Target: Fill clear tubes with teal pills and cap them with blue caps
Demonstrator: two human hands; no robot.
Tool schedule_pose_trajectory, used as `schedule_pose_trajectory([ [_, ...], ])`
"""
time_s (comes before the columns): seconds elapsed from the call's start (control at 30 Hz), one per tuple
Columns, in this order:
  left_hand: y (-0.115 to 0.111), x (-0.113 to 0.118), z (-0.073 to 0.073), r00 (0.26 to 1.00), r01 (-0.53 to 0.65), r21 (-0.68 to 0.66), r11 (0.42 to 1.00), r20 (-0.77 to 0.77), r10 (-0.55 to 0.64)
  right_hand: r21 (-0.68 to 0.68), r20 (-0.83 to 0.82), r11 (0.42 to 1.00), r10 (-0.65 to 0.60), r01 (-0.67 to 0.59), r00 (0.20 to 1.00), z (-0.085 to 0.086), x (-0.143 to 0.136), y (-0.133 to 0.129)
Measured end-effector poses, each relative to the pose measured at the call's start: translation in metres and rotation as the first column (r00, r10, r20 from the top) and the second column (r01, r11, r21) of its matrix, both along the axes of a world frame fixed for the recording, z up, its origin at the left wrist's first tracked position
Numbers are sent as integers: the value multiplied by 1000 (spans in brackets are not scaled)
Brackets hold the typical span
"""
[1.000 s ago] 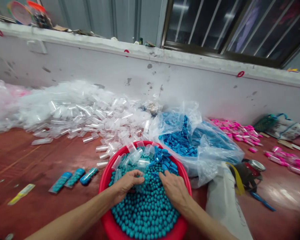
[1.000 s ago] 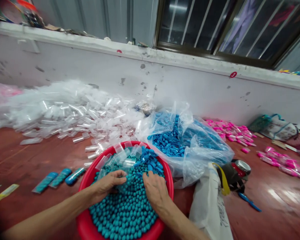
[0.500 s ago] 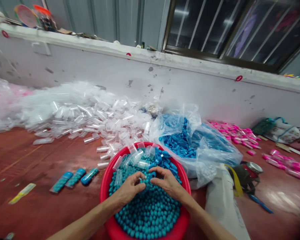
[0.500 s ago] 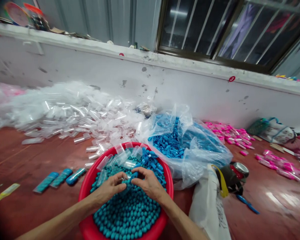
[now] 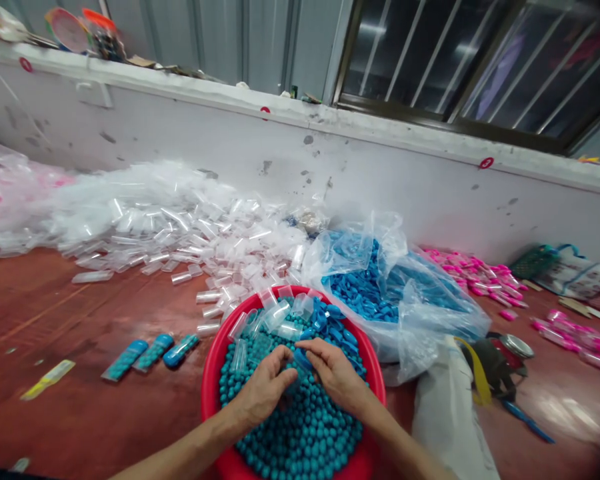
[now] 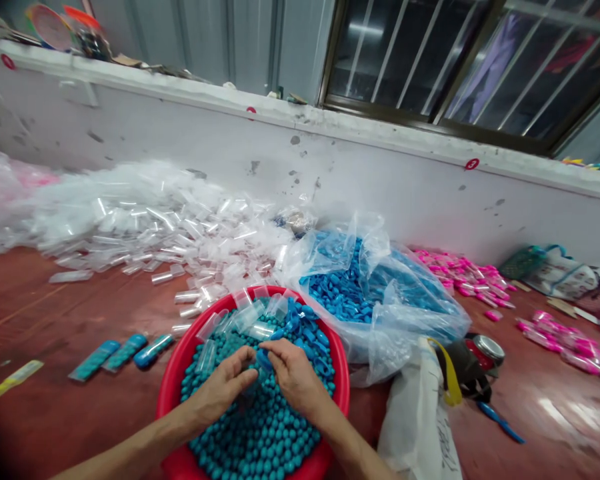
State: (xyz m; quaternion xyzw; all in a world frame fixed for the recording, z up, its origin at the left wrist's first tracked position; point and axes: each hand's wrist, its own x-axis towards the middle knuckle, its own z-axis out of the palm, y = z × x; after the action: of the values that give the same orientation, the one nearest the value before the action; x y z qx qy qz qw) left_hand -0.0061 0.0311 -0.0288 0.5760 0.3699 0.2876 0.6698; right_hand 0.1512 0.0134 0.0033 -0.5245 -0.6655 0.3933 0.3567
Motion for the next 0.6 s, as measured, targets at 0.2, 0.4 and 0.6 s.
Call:
schedule_pose_trajectory([
  [0.2,-2,2,0,997,-82,9,997,15,81,259,147,966,-51,12,988,-11,-9,-8],
  [0.4,-3,1,3,997,-76,-15,997,18,77,44,-25,999,-17,18,1000,-17,-1,-6],
  [0.6,-2,1,1,996,-84,-32,996,2,84,-32,-80,996,-85,82,993,-20,-5,-6],
])
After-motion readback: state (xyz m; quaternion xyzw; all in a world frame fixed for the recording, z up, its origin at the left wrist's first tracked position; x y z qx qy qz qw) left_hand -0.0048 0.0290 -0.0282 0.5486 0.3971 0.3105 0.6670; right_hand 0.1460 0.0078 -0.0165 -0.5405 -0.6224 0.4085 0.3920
